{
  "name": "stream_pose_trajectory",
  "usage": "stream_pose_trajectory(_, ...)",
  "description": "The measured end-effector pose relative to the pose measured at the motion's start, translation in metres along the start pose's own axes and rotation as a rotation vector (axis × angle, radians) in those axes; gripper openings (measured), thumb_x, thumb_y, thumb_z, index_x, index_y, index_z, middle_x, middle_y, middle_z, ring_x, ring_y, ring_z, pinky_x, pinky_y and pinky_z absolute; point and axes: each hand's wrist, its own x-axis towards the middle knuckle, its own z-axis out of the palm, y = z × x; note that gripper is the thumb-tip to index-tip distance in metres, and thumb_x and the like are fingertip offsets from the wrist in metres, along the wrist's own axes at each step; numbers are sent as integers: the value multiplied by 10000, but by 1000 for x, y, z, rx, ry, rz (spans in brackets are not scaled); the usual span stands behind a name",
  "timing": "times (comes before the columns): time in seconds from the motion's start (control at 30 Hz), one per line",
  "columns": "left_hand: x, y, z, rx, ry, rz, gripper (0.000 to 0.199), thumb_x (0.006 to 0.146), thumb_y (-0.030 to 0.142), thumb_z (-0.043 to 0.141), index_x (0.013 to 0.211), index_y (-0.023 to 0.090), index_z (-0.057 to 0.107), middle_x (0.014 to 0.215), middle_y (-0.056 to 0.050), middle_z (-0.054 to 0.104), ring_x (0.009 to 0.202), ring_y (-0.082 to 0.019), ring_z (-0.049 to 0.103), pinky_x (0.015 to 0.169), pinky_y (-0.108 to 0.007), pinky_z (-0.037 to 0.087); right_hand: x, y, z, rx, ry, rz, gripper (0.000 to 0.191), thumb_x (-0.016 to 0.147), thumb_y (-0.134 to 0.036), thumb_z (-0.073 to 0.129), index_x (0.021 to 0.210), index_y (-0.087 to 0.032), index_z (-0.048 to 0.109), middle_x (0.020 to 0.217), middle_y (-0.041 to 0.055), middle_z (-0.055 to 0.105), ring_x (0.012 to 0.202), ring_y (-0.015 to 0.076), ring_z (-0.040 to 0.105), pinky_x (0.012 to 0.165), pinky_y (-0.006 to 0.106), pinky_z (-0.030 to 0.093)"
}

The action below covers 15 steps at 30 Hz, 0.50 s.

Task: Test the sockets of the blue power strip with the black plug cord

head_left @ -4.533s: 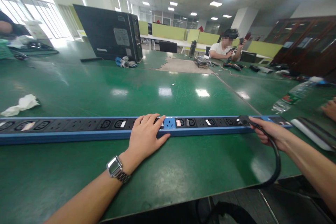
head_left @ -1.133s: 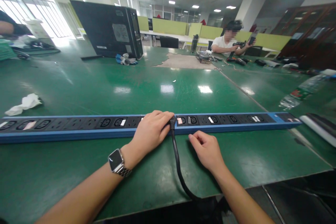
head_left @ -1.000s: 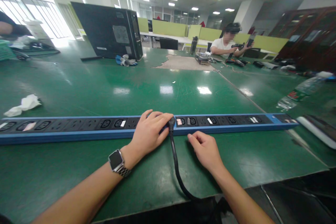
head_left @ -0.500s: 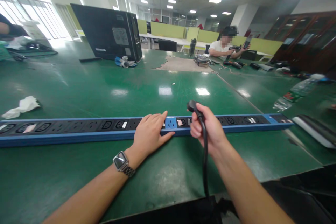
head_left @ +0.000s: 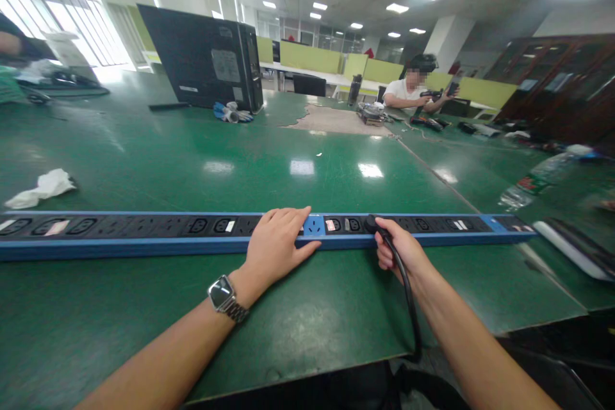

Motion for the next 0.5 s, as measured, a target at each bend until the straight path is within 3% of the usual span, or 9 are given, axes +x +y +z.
stream_pose_trajectory(0.13,0,0,1,16,11,5,621,838,484,643,1321,108,537,1172,-138,683,1098,-289,615,982,-451,449,2,6,-1,-24,17,-53,391,838,-455,586,569,-175,533,337,-46,421,283,91,394,319,202,298)
stream_pose_trajectory(0.27,0,-1,1,24,24,-3,637,828,504,646,1320,112,545,1145,-141,692,1069,-292,628,962,-445,462,-11,-14,-8,97,-15,-208,374,796,-458,651,578,-173,545,363,-49,425,312,78,408,345,194,317)
stream_pose_trajectory(0.37,0,0,1,19,27,1,635,832,510,639,1322,116,544,1154,-140,689,1075,-290,625,970,-444,459,-21,-41,-38,206,-60,-317,402,822,-482,613,564,-187,527,369,-54,398,330,81,414,369,202,352)
stream_pose_trajectory(0.5,0,0,1,8,21,-9,624,830,499,639,1318,121,551,1150,-135,690,1075,-291,623,966,-446,460,-15,-61,-104,110,46,-99,450,912,-424,501,528,-190,493,353,-46,366,318,86,396,359,209,335)
